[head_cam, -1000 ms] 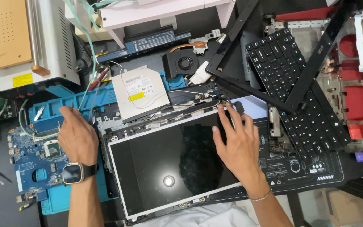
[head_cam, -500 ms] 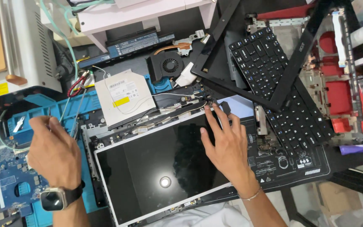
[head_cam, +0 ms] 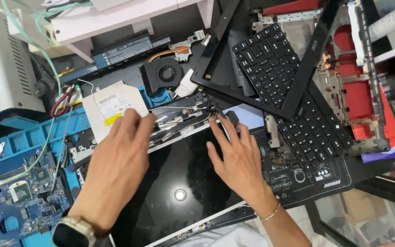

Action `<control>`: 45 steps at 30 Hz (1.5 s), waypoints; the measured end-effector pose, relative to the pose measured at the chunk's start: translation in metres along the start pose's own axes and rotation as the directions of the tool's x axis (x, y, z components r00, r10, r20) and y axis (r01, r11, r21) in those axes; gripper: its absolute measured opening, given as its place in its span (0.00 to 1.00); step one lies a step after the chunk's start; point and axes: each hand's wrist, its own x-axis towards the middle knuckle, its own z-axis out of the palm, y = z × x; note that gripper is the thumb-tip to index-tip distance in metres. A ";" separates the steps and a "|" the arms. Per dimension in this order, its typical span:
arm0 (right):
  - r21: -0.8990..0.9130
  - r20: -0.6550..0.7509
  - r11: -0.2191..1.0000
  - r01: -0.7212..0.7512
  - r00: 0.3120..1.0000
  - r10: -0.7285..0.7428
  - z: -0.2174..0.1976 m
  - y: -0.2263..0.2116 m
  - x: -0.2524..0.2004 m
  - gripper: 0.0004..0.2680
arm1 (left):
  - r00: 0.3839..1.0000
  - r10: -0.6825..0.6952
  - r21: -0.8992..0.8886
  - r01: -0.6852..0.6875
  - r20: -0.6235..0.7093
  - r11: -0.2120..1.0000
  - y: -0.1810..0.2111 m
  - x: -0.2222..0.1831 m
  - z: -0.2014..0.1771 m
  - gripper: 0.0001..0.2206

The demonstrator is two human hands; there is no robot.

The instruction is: The person uses a screwdriver to remove screws from the top bezel of a disassembled laptop screen. They then detach the bezel and set it aside, exposing the screen and internal components.

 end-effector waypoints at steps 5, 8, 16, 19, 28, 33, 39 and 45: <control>0.008 -0.016 1.000 0.006 1.000 -0.006 0.001 0.003 0.001 0.19 | 0.943 -0.032 0.141 -0.015 0.332 0.990 0.022 0.035 0.010 0.16; 0.031 -0.028 0.999 0.007 1.000 -0.006 0.001 0.004 0.000 0.20 | 0.970 0.081 0.186 -0.126 0.230 0.974 0.024 0.043 0.020 0.15; 0.061 -0.045 0.998 0.016 0.999 -0.013 -0.001 0.007 0.001 0.20 | 0.952 0.109 0.225 -0.177 0.285 0.958 0.026 0.088 0.017 0.15; 0.099 -0.009 0.995 0.000 1.000 0.001 -0.001 0.008 0.001 0.20 | 0.947 0.250 0.375 -0.310 0.199 0.874 0.025 0.104 0.017 0.15; 0.126 -0.007 0.992 0.012 1.000 -0.011 -0.002 0.013 0.003 0.20 | 0.923 0.306 0.480 -0.383 0.235 0.789 0.036 0.141 0.024 0.12; 0.146 -0.005 0.989 0.009 1.000 -0.008 -0.001 0.014 0.003 0.20 | 0.907 0.349 0.444 -0.419 0.234 0.792 0.039 0.149 0.037 0.07; 0.170 0.018 0.985 0.006 1.000 -0.009 -0.001 0.015 0.003 0.21 | 0.906 0.340 0.446 -0.421 0.254 0.790 0.038 0.151 0.044 0.09; 0.201 -0.009 0.980 -0.005 1.000 0.007 0.000 0.016 0.003 0.20 | 0.917 0.269 0.381 -0.371 0.296 0.847 0.035 0.143 0.025 0.15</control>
